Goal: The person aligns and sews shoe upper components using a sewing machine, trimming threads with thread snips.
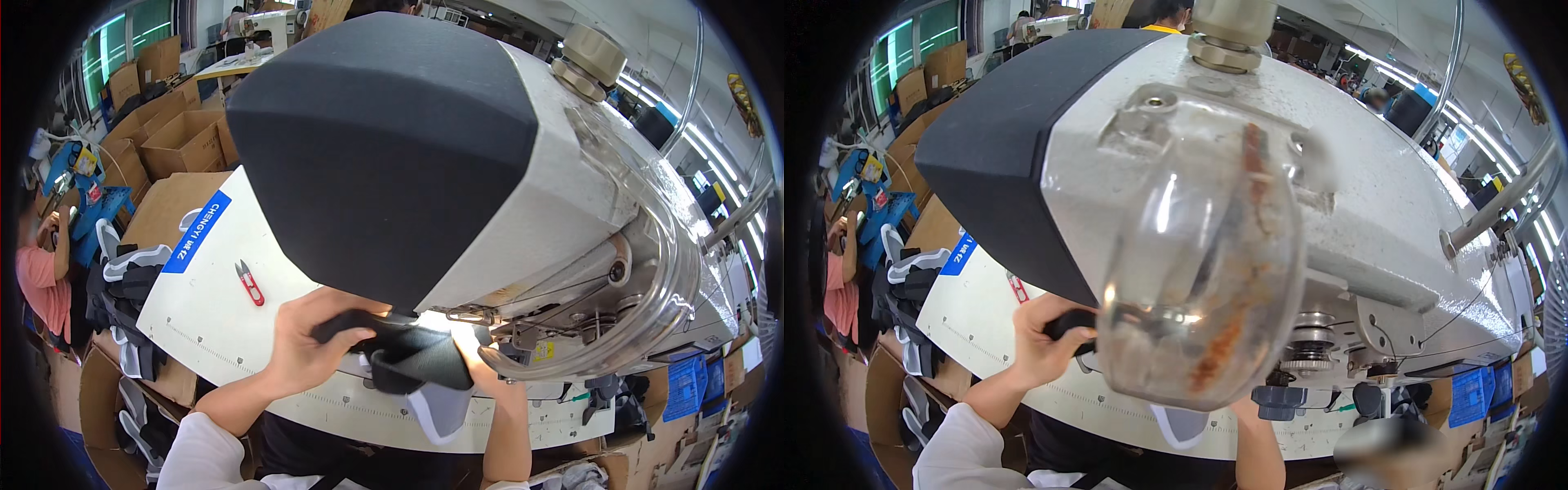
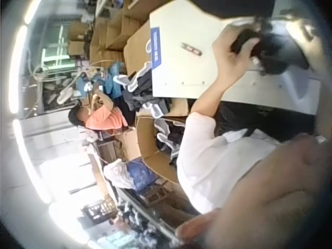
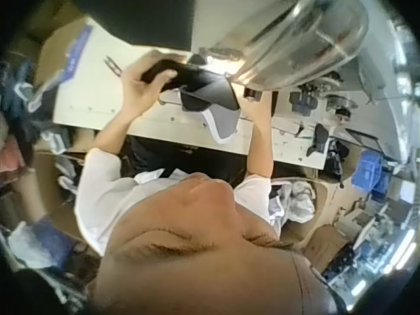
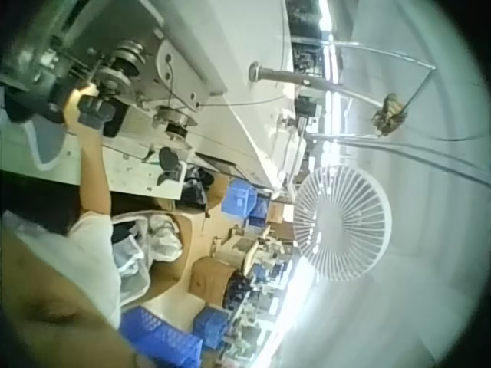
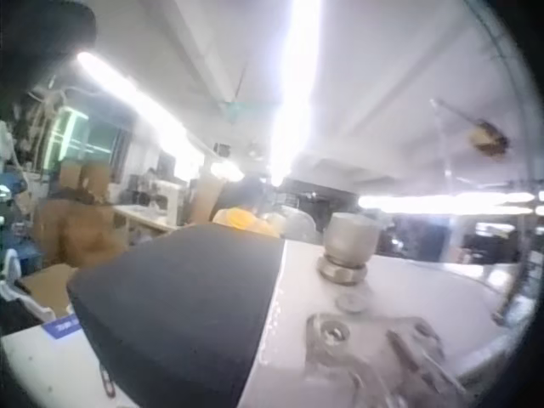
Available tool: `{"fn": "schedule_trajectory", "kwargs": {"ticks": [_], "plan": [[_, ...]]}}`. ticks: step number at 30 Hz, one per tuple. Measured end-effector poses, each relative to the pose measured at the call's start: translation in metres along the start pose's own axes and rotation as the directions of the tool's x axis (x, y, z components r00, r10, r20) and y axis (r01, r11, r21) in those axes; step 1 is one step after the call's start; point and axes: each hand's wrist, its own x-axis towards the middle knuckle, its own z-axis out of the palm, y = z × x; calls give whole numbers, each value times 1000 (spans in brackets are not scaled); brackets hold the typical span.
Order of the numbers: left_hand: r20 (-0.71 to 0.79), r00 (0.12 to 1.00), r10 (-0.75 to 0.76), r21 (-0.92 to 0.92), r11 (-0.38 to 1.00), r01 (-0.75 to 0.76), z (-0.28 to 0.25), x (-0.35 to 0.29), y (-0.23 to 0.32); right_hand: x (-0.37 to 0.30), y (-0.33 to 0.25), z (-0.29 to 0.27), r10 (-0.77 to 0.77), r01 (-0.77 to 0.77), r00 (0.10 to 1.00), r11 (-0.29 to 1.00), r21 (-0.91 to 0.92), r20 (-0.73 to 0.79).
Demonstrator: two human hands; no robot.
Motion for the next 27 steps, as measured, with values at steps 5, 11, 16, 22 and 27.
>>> {"fn": "schedule_trajectory", "kwargs": {"ticks": [5, 11, 16, 22, 27], "plan": [[64, 947, -314, -241, 916, 320, -28, 9, -12, -17, 4, 24, -225, 220, 956, 974, -49, -190], [-175, 925, 338, 539, 819, -198, -68, 62, -59, -26, 12, 14, -200, -16, 919, 842, -539, -340], [88, 927, 364, 687, 652, -321, -1, 43, -119, 24, 110, 38, -46, -90, 838, 971, -221, -544], [181, 621, 763, 349, 541, -766, 27, 17, -61, 35, 94, 75, -28, -76, 796, 986, -147, -604], [270, 581, 768, 307, 503, -808, 14, 24, -34, 14, 112, 79, -33, -48, 792, 992, -117, -610]]}}
